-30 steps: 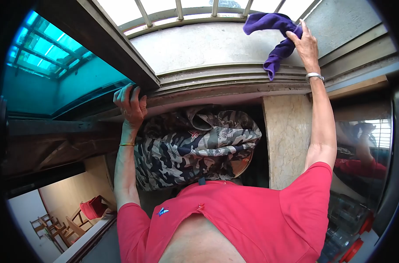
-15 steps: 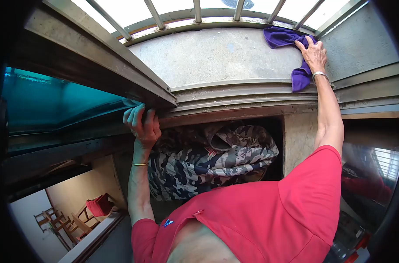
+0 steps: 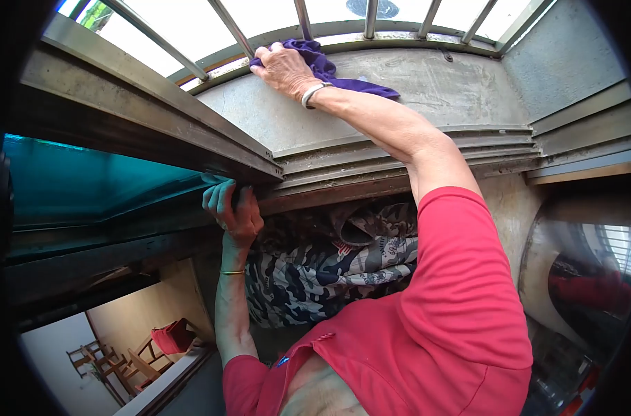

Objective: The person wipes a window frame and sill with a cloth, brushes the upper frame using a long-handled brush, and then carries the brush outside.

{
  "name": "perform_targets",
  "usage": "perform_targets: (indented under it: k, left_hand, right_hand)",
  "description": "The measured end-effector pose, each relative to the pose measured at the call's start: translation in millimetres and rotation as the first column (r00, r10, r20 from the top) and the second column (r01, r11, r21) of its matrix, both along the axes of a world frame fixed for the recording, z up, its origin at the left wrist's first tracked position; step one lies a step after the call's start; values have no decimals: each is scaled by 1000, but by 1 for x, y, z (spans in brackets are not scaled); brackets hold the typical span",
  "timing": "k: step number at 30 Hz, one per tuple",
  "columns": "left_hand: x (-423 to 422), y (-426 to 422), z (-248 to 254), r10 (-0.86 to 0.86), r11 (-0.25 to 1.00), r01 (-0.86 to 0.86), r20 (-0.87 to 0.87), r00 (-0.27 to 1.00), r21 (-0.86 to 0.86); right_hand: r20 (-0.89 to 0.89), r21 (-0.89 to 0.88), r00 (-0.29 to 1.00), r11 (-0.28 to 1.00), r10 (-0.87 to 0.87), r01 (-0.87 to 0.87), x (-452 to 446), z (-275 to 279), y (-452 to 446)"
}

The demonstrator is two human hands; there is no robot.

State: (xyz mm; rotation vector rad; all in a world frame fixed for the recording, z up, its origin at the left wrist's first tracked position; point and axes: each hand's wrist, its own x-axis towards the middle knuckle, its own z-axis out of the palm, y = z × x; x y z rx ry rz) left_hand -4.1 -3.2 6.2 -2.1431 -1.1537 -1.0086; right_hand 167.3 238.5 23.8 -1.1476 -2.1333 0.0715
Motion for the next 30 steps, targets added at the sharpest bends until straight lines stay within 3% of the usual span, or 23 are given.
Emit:
perform_targets:
  k: [2,4,5,8,10,12,15,17,19,22,24,26,27,28,29,30]
  left_hand:
    - [1,0,1,4,1000,-4,10,1000,-22]
    - [1,-1,1,14,1000,-14,5,1000,-24]
    - [2,-1,1,22,1000,-22,6,1000,-22]
    - [2,0,2,12,1000,-12,17,1000,-27]
    - [3,1,4,53,998,-53,4,999,-19]
    - [2,1,5,3,1000,-3,33,999,4]
    - [0,-2,5,-1,1000,0,52,999,14]
    - [-2,2,4,33,998,-36,59,998,50]
    - [1,-2,6,-14,1000,11,81,997,29]
    - [0,-1,5,-18,999,14,89,996,42]
    - [-1,-2,9,2,999,-6,82,997,45]
    - [-4,0,5,-58,996,50,119,991,76]
    - [-5,0,4,-58,996,51,103,993,76]
    - [-6,-1,4,-37,997,30,104,994,72]
    - [-6,-1,4,-40,997,34,95,995,65]
    - [-6,-2,3,-47,997,42,89,995,59]
  right_hand:
    - [-187,16,970,987,158,-158,-41,3,-5]
    - [-455,-283,842,850,289,-444,-72,24,-17]
    - [-545,-380,793,763,272,-523,-88,27,-20]
    - [-535,-377,746,678,396,-631,-119,32,-23]
    - [-417,-298,723,668,551,-681,-123,35,-23]
    - [-173,-148,641,624,748,-768,-112,42,-21]
    - [278,76,362,355,890,-932,-89,40,-4]
    - [418,127,287,257,862,-958,-80,17,3]
    - [400,142,492,478,773,-867,-83,-30,5]
    - [257,-195,667,714,699,-673,-119,7,-27]
    - [141,5,703,709,697,-705,-152,7,-9]
    - [-17,55,736,736,677,-675,-206,2,17]
    - [-15,94,829,826,560,-556,-223,4,15]
    - [-16,90,817,814,577,-573,-240,5,11]
    - [-198,-118,903,905,382,-409,-255,12,4]
    - [-314,-350,941,905,129,-241,-264,16,0]
